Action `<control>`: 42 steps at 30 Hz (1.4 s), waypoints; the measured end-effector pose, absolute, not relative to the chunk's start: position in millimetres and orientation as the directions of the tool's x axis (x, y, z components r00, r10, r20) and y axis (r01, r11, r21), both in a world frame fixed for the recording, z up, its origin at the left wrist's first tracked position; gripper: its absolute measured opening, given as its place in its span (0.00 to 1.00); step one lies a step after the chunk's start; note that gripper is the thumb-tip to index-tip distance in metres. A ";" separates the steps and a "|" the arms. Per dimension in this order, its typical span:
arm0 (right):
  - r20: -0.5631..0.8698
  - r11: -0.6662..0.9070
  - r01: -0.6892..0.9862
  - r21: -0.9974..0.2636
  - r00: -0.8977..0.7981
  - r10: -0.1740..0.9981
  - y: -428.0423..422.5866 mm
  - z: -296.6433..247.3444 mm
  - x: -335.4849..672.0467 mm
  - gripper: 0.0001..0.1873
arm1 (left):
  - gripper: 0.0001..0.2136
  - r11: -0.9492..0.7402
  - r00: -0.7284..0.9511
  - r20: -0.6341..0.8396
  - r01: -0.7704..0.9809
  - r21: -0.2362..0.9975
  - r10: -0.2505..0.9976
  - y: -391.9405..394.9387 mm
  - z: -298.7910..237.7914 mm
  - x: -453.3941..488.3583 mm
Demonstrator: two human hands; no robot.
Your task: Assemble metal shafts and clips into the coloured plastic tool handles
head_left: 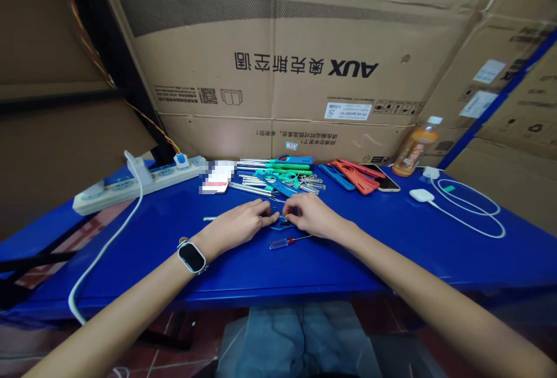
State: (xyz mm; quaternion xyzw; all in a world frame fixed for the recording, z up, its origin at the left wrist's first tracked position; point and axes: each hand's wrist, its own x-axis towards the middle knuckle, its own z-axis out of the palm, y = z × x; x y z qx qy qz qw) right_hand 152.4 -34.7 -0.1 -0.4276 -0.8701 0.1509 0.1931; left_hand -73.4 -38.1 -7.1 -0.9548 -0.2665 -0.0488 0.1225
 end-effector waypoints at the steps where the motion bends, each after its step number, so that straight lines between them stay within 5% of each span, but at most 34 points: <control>1: 0.225 0.615 0.677 -0.404 -0.578 0.784 -37.0 -0.3 154.2 0.09 | 0.18 -0.829 0.855 0.160 0.518 -0.213 0.493 -38.0 -8.1 -74.1; 18: 0.089 0.671 0.741 0.020 -0.670 0.737 -63.0 13.8 149.4 0.12 | 0.13 -0.838 0.822 0.241 0.543 -0.055 0.516 -45.0 -5.1 -76.4; 42: 0.093 0.674 0.738 0.033 -0.674 0.733 -67.4 13.3 149.2 0.13 | 0.13 -0.818 0.837 0.211 0.542 -0.190 0.505 -45.1 -8.8 -74.6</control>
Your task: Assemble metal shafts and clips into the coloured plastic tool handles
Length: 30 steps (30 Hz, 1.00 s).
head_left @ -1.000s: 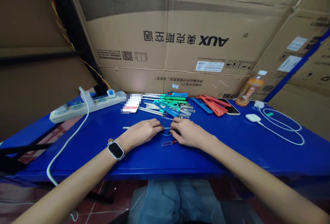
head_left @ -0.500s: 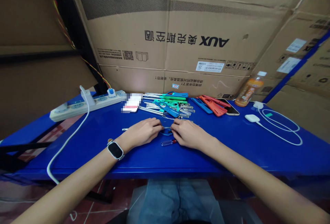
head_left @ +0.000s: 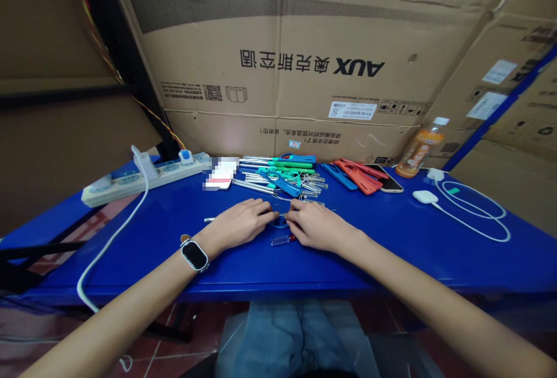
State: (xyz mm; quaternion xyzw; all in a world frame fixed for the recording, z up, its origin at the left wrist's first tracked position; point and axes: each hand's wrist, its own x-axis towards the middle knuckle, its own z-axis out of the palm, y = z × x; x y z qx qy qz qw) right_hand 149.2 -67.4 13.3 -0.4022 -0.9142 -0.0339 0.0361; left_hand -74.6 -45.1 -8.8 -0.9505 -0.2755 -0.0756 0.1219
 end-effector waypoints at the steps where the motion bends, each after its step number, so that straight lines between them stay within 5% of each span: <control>1: 0.096 0.677 0.736 0.033 -0.676 0.730 -67.0 13.1 149.2 0.13 | 0.14 -0.820 0.839 0.213 0.539 -0.194 0.501 -45.6 -8.4 -74.2; 17: 0.134 0.697 0.716 0.021 -0.693 0.708 -64.4 9.1 155.5 0.12 | 0.12 -0.782 0.863 0.177 0.504 -0.366 0.473 -50.7 -8.4 -67.5; 25: 0.200 0.645 0.729 -0.228 -0.614 0.764 -48.6 4.2 152.6 0.09 | 0.13 -0.789 0.860 0.173 0.510 -0.342 0.481 -52.0 -6.2 -67.3; 30: 0.120 0.519 0.763 -0.385 -0.516 0.848 -33.6 4.1 146.2 0.07 | 0.14 -0.777 0.830 0.186 0.558 -0.292 0.526 -53.2 -6.5 -64.5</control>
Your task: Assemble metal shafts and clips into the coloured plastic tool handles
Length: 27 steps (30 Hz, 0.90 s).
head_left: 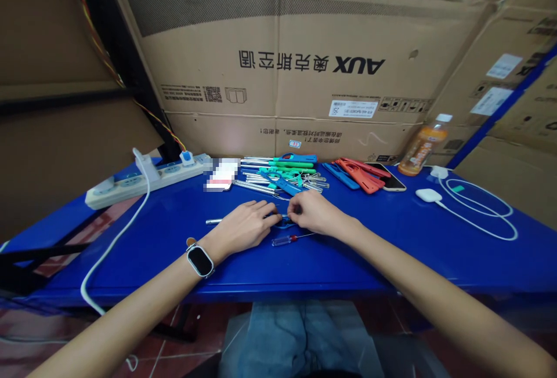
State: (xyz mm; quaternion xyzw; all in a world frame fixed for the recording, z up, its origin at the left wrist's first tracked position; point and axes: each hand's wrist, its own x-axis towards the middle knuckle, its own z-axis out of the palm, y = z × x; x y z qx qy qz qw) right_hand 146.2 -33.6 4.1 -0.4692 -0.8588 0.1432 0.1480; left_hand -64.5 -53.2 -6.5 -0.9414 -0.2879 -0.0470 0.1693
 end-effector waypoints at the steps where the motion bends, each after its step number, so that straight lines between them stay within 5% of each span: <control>1: 0.104 0.492 0.764 -0.418 -0.497 0.861 -31.5 4.7 145.3 0.07 | 0.14 -0.776 0.826 0.189 0.564 -0.283 0.531 -53.3 -6.9 -63.8; 14: -0.125 0.253 0.732 -0.632 -0.419 0.899 -23.0 7.2 146.3 0.09 | 0.13 -0.832 0.823 0.263 0.544 -0.110 0.503 -51.0 -9.2 -68.8; 27: -0.198 0.179 0.742 -0.646 -0.390 0.899 -26.6 20.9 140.0 0.08 | 0.13 -0.868 0.835 0.277 0.497 -0.007 0.476 -46.1 -9.4 -75.5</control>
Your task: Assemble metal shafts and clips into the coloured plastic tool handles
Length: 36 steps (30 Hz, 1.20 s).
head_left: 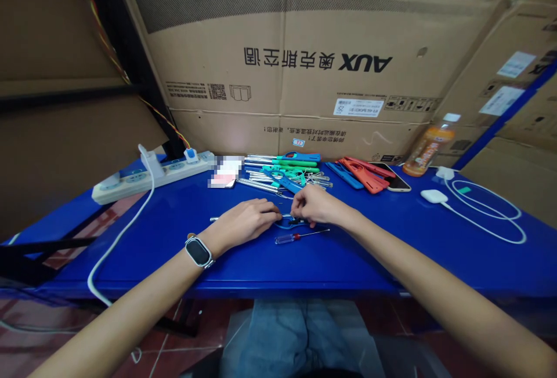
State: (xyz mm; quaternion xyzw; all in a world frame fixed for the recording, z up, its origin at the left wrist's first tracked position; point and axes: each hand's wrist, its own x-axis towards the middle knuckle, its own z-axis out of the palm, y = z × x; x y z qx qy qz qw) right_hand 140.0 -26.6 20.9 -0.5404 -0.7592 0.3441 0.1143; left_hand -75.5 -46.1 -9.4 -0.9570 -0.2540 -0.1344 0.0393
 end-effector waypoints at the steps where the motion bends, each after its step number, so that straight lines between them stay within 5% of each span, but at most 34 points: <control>1: -0.205 0.180 0.749 -0.638 -0.391 0.897 -25.5 20.7 139.8 0.08 | 0.13 -0.869 0.833 0.280 0.495 0.011 0.478 -45.4 -9.8 -76.3; 5: -0.170 0.299 0.759 -0.578 -0.470 0.866 -23.9 15.2 144.1 0.09 | 0.13 -0.857 0.815 0.285 0.514 0.045 0.504 -44.7 -10.2 -77.0; 12: 0.177 0.653 0.708 -0.270 -0.630 0.756 -39.2 8.4 151.8 0.05 | 0.13 -0.854 0.817 0.270 0.519 0.043 0.510 -46.9 -8.5 -76.3; 36: 0.057 0.596 0.715 -0.366 -0.622 0.781 -23.9 12.6 139.9 0.06 | 0.13 -0.861 0.823 0.282 0.508 0.020 0.492 -49.3 -8.1 -75.4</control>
